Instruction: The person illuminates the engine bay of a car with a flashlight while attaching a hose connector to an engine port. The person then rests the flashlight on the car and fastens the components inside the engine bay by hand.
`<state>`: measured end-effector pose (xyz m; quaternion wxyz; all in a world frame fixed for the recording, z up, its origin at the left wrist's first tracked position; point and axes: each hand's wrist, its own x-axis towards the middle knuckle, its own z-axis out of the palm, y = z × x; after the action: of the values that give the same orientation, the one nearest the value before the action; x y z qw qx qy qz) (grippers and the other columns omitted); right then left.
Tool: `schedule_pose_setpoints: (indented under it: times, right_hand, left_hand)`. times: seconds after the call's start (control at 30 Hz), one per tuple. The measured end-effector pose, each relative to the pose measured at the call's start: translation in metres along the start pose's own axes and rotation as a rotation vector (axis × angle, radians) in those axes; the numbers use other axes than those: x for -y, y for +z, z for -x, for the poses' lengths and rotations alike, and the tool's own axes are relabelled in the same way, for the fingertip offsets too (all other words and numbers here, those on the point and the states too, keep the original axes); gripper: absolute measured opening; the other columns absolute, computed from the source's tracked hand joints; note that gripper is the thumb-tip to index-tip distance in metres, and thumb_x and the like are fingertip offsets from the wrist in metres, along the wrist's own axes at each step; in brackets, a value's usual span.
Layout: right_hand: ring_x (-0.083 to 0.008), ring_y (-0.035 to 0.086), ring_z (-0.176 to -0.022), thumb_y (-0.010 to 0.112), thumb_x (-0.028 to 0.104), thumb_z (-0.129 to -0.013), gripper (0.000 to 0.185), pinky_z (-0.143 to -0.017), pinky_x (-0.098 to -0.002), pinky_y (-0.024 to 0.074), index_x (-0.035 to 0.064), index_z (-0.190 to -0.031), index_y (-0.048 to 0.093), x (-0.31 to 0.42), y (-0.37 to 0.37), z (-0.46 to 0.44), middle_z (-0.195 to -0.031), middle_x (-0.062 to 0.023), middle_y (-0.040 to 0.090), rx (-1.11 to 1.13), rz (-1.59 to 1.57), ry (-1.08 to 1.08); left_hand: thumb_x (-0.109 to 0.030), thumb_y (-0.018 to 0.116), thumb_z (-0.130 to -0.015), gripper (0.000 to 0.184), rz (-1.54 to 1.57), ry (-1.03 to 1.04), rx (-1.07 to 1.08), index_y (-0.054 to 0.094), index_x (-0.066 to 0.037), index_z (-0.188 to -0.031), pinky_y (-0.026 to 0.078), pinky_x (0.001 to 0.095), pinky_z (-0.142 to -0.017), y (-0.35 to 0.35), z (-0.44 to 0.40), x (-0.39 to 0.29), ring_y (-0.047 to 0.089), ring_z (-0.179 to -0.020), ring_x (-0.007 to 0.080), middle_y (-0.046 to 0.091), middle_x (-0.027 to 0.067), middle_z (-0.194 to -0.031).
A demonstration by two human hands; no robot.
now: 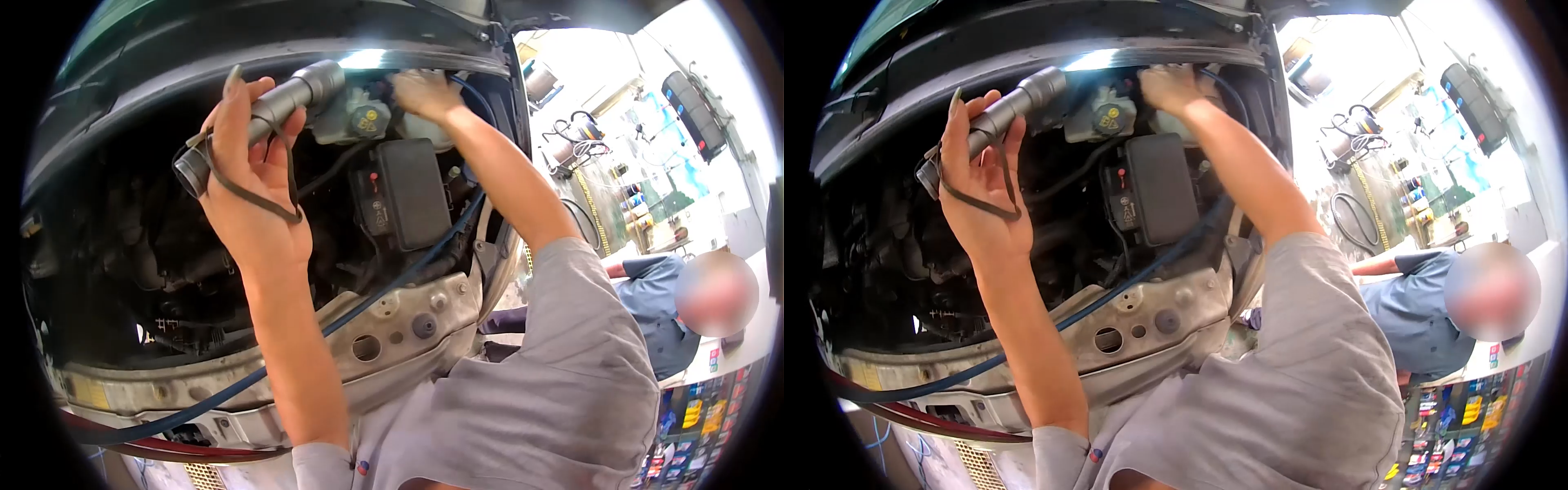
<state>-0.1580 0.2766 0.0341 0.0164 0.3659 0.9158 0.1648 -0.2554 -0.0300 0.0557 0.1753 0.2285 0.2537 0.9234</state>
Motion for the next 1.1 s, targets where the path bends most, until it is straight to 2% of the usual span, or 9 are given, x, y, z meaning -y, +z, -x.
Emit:
schedule_pose_setpoints:
  times: [0.13,0.2,0.3,0.43,0.63,0.83,0.97,1.07,1.1]
  right_hand:
    - [-0.0270,0.062,-0.117,0.055,0.021,-0.091,0.025,-0.100,-0.0540,0.0347,0.0171,-0.106,0.076,0.030,0.011,-0.008,-0.113,-0.0044,0.074,-0.080,0.232,0.111]
    - [-0.0297,0.062,-0.115,0.057,0.022,-0.091,0.025,-0.104,-0.0496,0.0323,0.0180,-0.105,0.077,0.028,0.012,0.000,-0.113,-0.0028,0.074,-0.159,0.208,0.073]
    - [-0.0354,0.056,-0.120,0.049,0.039,-0.101,0.037,-0.105,-0.0575,0.0344,0.0181,-0.105,0.079,0.026,0.030,0.004,-0.119,-0.0047,0.071,-0.158,0.265,0.058]
    - [-0.0370,0.056,-0.114,0.056,0.034,-0.097,0.031,-0.091,-0.0452,0.0496,0.0128,-0.105,0.077,0.023,0.041,0.001,-0.114,-0.0139,0.067,-0.260,0.050,0.112]
    - [-0.0387,0.053,-0.116,0.055,0.030,-0.096,0.031,-0.096,-0.0481,0.0461,0.0149,-0.118,0.072,0.019,0.035,0.009,-0.123,-0.0146,0.064,-0.168,0.135,0.068]
    - [-0.0400,0.050,-0.123,0.056,0.028,-0.092,0.029,-0.101,-0.0570,0.0404,0.0139,-0.109,0.074,0.025,0.051,-0.016,-0.118,-0.0139,0.069,-0.321,-0.010,0.205]
    - [-0.0391,0.051,-0.125,0.058,0.026,-0.091,0.027,-0.102,-0.0590,0.0388,0.0131,-0.107,0.075,0.013,0.053,-0.017,-0.116,-0.0138,0.070,-0.330,0.087,0.066]
    - [-0.0396,0.052,-0.126,0.062,0.034,-0.091,0.028,-0.104,-0.0645,0.0358,0.0162,-0.107,0.077,0.007,0.046,-0.022,-0.120,-0.0103,0.070,-0.215,0.010,0.064]
    - [-0.0396,0.055,-0.123,0.062,0.029,-0.088,0.029,-0.102,-0.0598,0.0406,0.0141,-0.108,0.076,0.008,0.040,-0.020,-0.118,-0.0127,0.071,-0.187,0.026,0.048]
  left_hand:
    - [-0.025,0.062,-0.100,0.032,-0.007,-0.115,0.049,0.066,0.002,-0.116,0.059,0.0357,-0.093,0.015,0.013,0.004,0.067,-0.106,0.0253,0.065,0.0211,-0.119]
    - [-0.027,0.063,-0.100,0.032,-0.036,-0.153,0.047,0.066,0.001,-0.116,0.060,0.0353,-0.092,0.021,0.019,0.006,0.067,-0.104,0.0250,0.065,0.0211,-0.118]
    - [-0.024,0.063,-0.099,0.030,-0.031,-0.169,0.044,0.067,0.000,-0.116,0.059,0.0359,-0.092,0.022,0.020,0.008,0.067,-0.105,0.0251,0.065,0.0203,-0.118]
    - [-0.022,0.062,-0.099,0.029,-0.022,-0.147,0.029,0.067,0.000,-0.117,0.059,0.0365,-0.094,0.019,0.017,0.004,0.066,-0.106,0.0253,0.065,0.0191,-0.119]
    - [-0.021,0.059,-0.101,0.030,-0.007,-0.124,0.045,0.067,0.001,-0.119,0.059,0.0371,-0.095,0.010,0.009,0.002,0.065,-0.111,0.0258,0.065,0.0190,-0.121]
    - [-0.020,0.057,-0.102,0.029,-0.043,-0.107,0.014,0.067,-0.001,-0.121,0.059,0.0378,-0.095,0.003,0.005,0.002,0.065,-0.112,0.0270,0.065,0.0192,-0.122]
    - [-0.020,0.058,-0.101,0.029,-0.068,-0.061,0.069,0.067,-0.002,-0.123,0.059,0.0384,-0.095,0.000,0.002,0.009,0.066,-0.111,0.0272,0.066,0.0182,-0.121]
    - [-0.019,0.059,-0.101,0.029,-0.061,-0.082,0.070,0.068,-0.003,-0.123,0.060,0.0386,-0.094,0.000,0.001,0.014,0.066,-0.110,0.0272,0.066,0.0176,-0.120]
    - [-0.019,0.059,-0.101,0.029,-0.053,-0.101,0.061,0.068,-0.003,-0.122,0.060,0.0387,-0.093,0.000,0.002,0.014,0.066,-0.110,0.0271,0.067,0.0174,-0.119]
